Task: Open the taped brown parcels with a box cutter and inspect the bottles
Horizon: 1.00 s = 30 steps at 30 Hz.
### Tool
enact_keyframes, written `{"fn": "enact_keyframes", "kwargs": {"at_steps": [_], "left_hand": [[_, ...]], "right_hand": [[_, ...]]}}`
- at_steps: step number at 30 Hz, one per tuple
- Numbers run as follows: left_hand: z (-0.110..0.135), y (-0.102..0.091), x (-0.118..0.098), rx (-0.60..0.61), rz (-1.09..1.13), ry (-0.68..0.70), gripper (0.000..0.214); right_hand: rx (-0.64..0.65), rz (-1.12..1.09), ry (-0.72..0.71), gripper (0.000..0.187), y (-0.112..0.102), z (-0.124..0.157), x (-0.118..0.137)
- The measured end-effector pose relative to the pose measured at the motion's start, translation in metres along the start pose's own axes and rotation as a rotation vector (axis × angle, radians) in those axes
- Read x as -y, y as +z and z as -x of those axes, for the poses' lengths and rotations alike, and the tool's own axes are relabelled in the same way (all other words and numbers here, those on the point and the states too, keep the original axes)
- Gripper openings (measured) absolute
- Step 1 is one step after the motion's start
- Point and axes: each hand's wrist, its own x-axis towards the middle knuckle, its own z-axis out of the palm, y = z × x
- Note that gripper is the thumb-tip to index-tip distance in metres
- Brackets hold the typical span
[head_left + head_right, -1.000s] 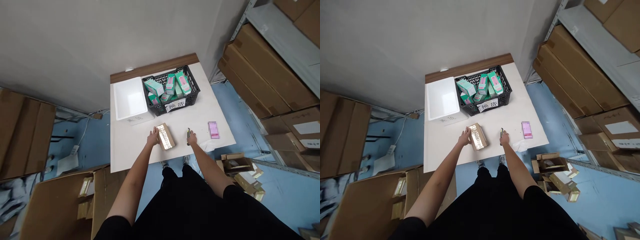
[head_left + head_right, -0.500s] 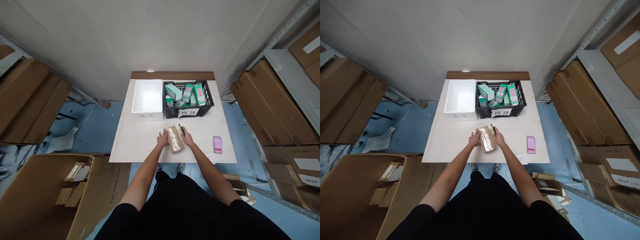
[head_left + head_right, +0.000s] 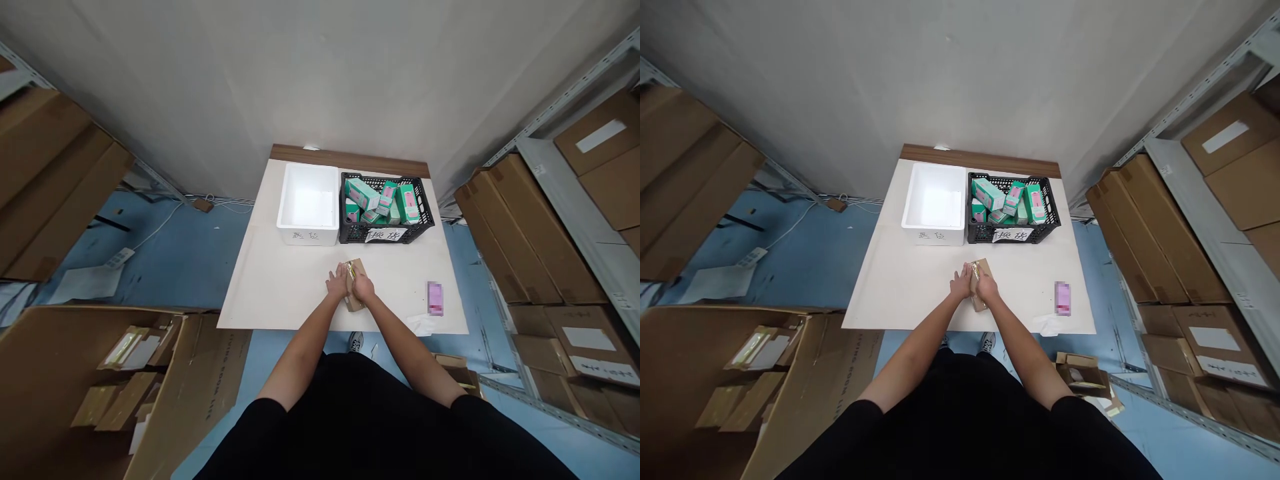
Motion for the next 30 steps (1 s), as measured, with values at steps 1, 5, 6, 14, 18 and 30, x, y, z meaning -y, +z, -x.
{"fn": "enact_keyframes", "kwargs": {"at_steps": [1,5,6,14,18,30], "left_hand": [[0.0,0.0,0.0,-0.003,0.013,0.004,0.143],[0.0,0.0,0.001,-0.002,0.04,0.019,0.145],[0.0,0.0,0.002,0.0,0.038,0.018,0.145],[0.001,-0.001,0.009,-0.019,-0.023,0.033,0.139],[0.0,-0.002,0.01,-0.02,-0.05,0.036,0.138],[0.001,-0.007,0.01,-0.058,-0.085,0.026,0.14]], "right_hand": [[0.009,0.016,0.006,0.089,-0.002,0.001,0.002],[0.051,0.068,0.026,0.101,-0.012,0.005,0.009],[0.062,0.072,0.032,0.103,-0.014,0.006,0.009],[0.121,0.092,0.097,0.091,-0.012,0.042,-0.003],[0.194,0.095,0.12,0.082,-0.006,0.081,-0.027],[-0.129,-0.204,0.207,0.074,0.008,0.12,-0.11]]}}
